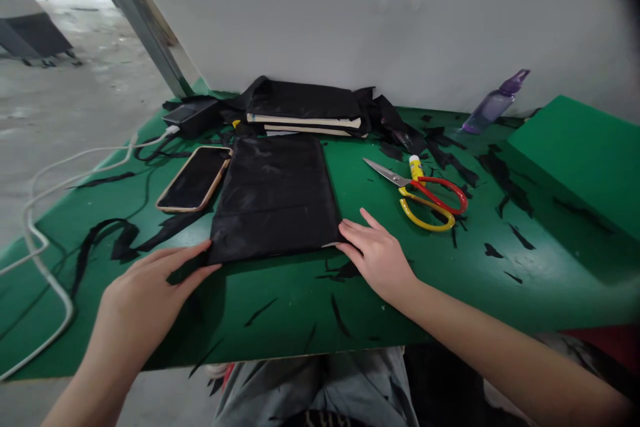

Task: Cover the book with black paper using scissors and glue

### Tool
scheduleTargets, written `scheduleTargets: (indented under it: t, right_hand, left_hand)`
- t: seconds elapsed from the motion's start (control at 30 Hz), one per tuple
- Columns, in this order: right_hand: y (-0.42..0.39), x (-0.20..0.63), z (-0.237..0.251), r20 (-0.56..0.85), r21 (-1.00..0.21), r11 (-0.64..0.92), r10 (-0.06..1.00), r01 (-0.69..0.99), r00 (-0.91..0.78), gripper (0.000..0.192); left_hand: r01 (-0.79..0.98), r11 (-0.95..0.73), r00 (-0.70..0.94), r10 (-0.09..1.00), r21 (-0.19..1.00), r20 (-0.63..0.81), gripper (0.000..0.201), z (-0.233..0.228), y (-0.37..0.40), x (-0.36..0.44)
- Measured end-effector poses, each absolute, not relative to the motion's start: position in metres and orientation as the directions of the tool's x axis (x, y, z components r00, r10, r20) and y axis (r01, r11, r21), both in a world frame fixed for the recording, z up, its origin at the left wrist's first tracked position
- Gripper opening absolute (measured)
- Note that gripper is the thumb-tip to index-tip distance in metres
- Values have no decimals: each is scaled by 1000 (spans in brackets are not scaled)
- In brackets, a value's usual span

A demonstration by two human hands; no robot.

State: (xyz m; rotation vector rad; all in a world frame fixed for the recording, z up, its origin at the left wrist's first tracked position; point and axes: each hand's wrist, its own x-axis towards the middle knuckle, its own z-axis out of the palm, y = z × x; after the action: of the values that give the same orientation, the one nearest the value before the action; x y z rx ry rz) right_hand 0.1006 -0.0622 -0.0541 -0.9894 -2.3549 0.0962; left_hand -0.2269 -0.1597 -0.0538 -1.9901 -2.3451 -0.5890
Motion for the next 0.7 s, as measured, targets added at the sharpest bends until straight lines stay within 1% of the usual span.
scheduleTargets:
  t: [0.1, 0.2, 0.27, 0.4, 0.5, 0.7]
  right_hand:
    - [-60, 104, -51, 444, -306, 687, 716, 659, -539, 27]
    - [-56, 108, -48, 388, -344, 650, 756, 677, -528, 33]
    - [-53, 110, -48, 365, -367, 649, 759, 667, -539, 38]
    - [-50, 111, -51, 335, -381, 649, 760, 658, -556, 43]
    - [-49, 109, -51, 302, -393, 650, 760, 651, -576, 46]
    - [-52, 106, -51, 246, -408, 656, 749, 634, -616, 48]
  left_hand:
    - [978, 119, -161, 954, 172, 253, 39, -47, -159, -221]
    - [990, 67, -96, 964, 124, 249, 49, -42, -159, -215]
    - [992, 44, -74, 963, 121, 259, 54, -41, -159, -214]
    - [993, -4, -26, 967, 114, 255, 48, -45, -158, -217]
    - [991, -34, 3, 970, 126, 241, 48, -47, -157, -222]
    - [991, -40, 8, 969, 124, 246, 46, -48, -157, -223]
